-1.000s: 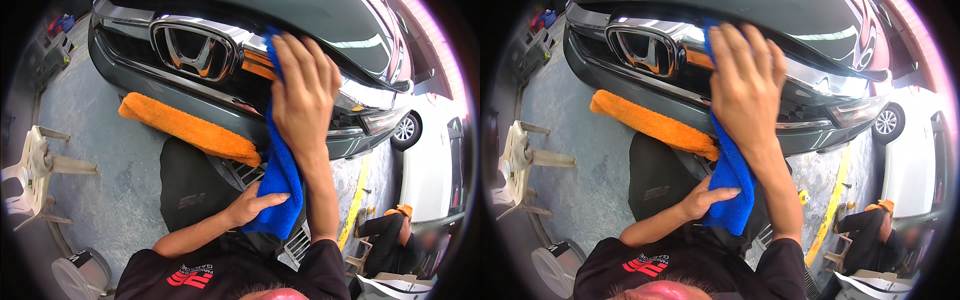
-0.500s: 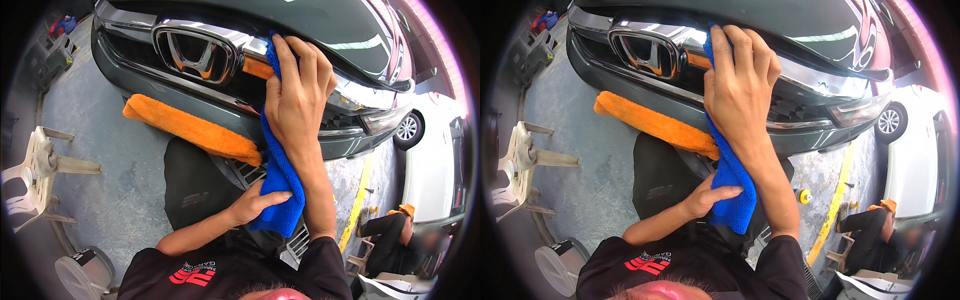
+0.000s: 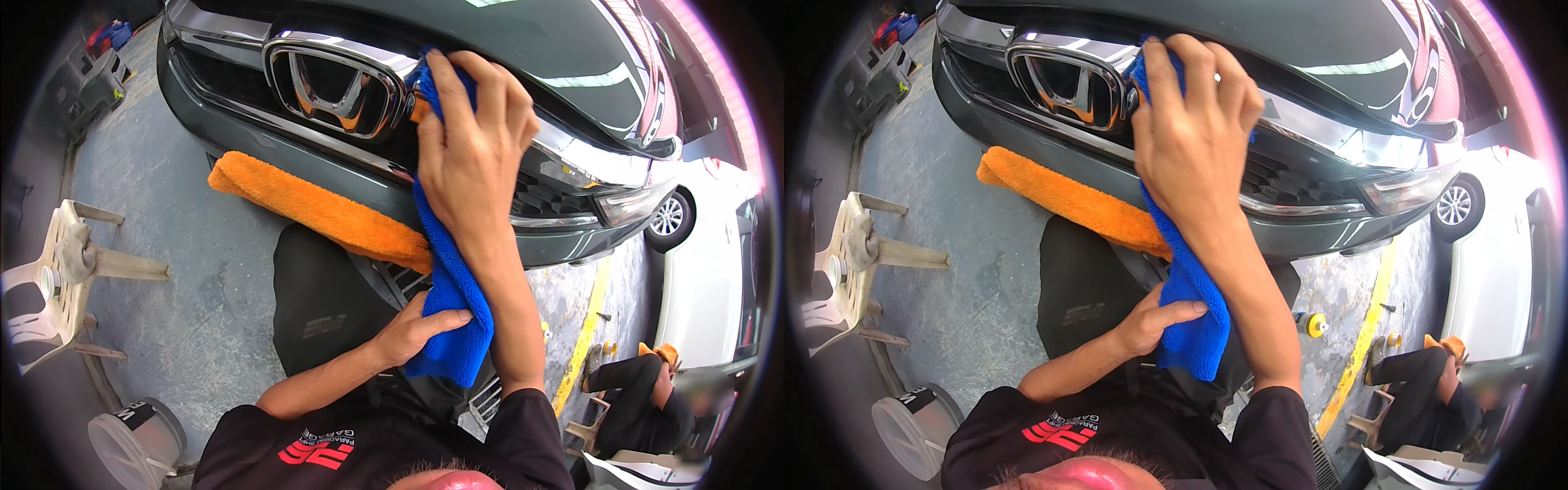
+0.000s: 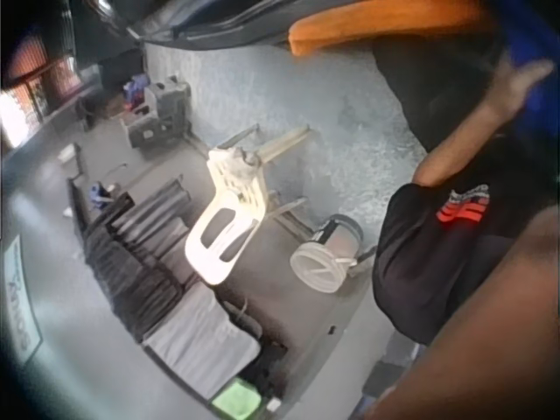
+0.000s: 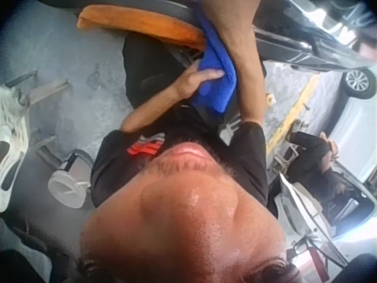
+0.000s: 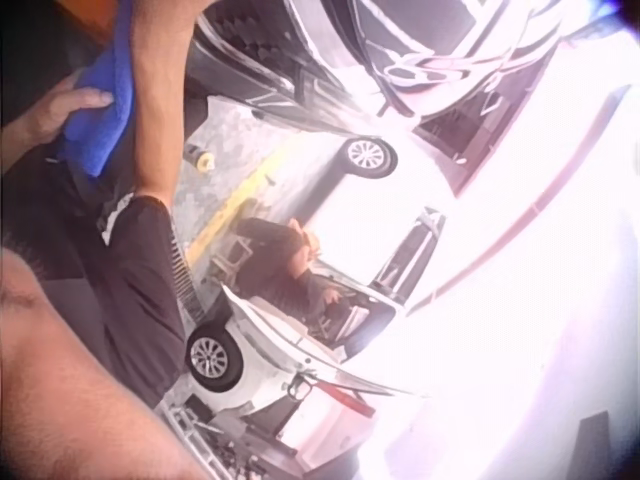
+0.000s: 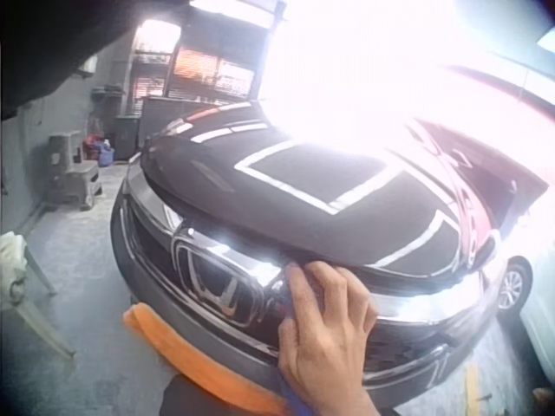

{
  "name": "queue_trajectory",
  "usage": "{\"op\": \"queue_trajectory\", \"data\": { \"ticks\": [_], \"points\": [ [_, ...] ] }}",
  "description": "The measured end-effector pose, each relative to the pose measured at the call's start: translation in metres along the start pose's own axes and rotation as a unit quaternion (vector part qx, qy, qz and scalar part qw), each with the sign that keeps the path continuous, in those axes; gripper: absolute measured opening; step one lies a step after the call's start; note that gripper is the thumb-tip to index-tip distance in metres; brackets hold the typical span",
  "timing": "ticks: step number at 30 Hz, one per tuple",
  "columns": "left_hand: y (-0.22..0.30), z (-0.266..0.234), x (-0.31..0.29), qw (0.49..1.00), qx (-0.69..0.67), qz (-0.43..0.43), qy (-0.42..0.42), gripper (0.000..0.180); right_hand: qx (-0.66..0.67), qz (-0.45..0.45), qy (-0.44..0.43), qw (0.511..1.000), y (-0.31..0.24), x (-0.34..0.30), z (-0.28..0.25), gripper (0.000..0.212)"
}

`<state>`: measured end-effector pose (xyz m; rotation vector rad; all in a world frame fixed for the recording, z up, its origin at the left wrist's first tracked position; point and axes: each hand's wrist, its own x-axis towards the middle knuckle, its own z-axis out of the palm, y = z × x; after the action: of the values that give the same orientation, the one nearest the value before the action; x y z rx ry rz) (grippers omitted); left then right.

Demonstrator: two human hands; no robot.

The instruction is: The person wipes the front bumper and grille of a dark-colored car using a blue microfiber cloth. They apply a cleaning product from a yellow bottle onto the cloth and continue wiping the chrome trim and surrounding areas.

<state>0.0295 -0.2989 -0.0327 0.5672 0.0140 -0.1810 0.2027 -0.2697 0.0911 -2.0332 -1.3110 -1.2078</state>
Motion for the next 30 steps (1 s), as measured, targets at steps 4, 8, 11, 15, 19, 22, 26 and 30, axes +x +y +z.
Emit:
{"op": "queue_trajectory", "data": {
  "ticks": [4,8,11,15,19,22,26,30],
  "points": [
    [0.01,-0.002,0.001,1.0,0.018,0.004,-0.005,0.031,-0.002,-0.005,-0.009,1.0,-0.002,0.001,0.0,0.048],
    [0.005,-0.001,-0.001,1.0,0.013,0.004,0.004,0.032,0.012,0.001,-0.012,1.0,0.001,0.001,-0.003,0.047],
    [0.004,0.0,-0.002,1.0,0.01,0.004,0.01,0.032,0.023,0.0,0.004,1.0,-0.001,0.006,0.004,0.047],
    [0.005,-0.003,-0.004,1.0,0.014,-0.004,0.014,0.034,-0.018,0.004,0.016,1.0,0.01,-0.001,-0.009,0.045],
    [-0.003,0.001,-0.003,1.0,0.003,-0.01,0.024,0.032,0.022,0.003,0.005,1.0,0.005,0.002,-0.007,0.042],
    [-0.002,0.009,0.002,1.0,0.006,-0.014,0.008,0.032,-0.022,-0.009,0.008,1.0,0.012,0.004,-0.015,0.039],
    [0.0,0.012,0.003,1.0,0.009,-0.014,-0.009,0.034,-0.057,-0.015,0.005,0.998,0.033,0.001,-0.036,0.036],
    [-0.006,0.015,0.006,1.0,0.016,-0.002,-0.02,0.035,-0.072,-0.045,0.013,0.996,0.037,0.003,-0.039,0.031]
  ]
}}
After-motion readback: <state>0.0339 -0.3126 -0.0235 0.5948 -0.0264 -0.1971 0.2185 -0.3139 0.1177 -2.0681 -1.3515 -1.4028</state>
